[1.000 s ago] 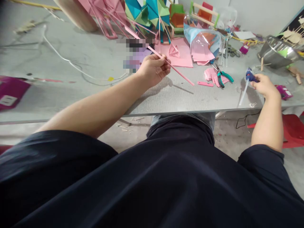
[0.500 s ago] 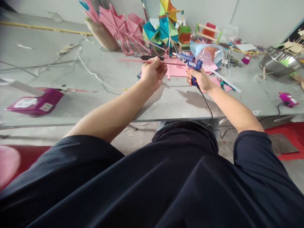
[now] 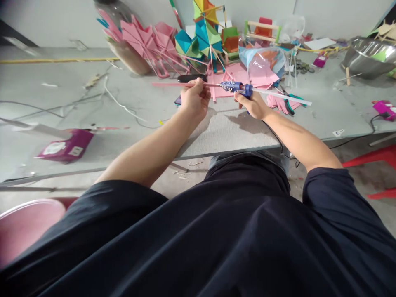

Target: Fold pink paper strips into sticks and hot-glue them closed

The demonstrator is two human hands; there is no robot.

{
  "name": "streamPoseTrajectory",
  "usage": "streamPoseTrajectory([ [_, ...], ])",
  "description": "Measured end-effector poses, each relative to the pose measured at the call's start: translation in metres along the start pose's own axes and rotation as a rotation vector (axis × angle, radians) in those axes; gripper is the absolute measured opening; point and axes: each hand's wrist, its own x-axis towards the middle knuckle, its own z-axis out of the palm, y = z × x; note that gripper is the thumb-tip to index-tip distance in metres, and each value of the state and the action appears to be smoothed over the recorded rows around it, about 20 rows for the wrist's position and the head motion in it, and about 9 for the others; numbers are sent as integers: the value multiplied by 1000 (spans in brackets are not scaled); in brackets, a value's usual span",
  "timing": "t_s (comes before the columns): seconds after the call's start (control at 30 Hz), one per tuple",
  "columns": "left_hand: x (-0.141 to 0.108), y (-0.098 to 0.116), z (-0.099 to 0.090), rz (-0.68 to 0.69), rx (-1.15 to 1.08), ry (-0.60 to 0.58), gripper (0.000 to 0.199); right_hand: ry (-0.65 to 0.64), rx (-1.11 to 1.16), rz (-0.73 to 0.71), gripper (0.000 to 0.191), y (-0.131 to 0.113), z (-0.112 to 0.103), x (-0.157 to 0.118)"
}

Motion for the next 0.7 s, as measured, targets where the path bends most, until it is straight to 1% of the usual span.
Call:
streamPoseTrajectory([
  [0.13,3,-4,-4,25,12,-17,31,-6,31,11,78,-4,0,-2],
  [0.3,4,-5,-4,16,10,-30,23,-14,-11,32,79,-6,-1,-3],
  [0.5,9,-9,-4,39,42,-7,33,-14,-22,21,77,1,-3,-1],
  [0.7,17,-16,-7,92,29,-20,33,9,-9,57,76,8,-4,-1],
])
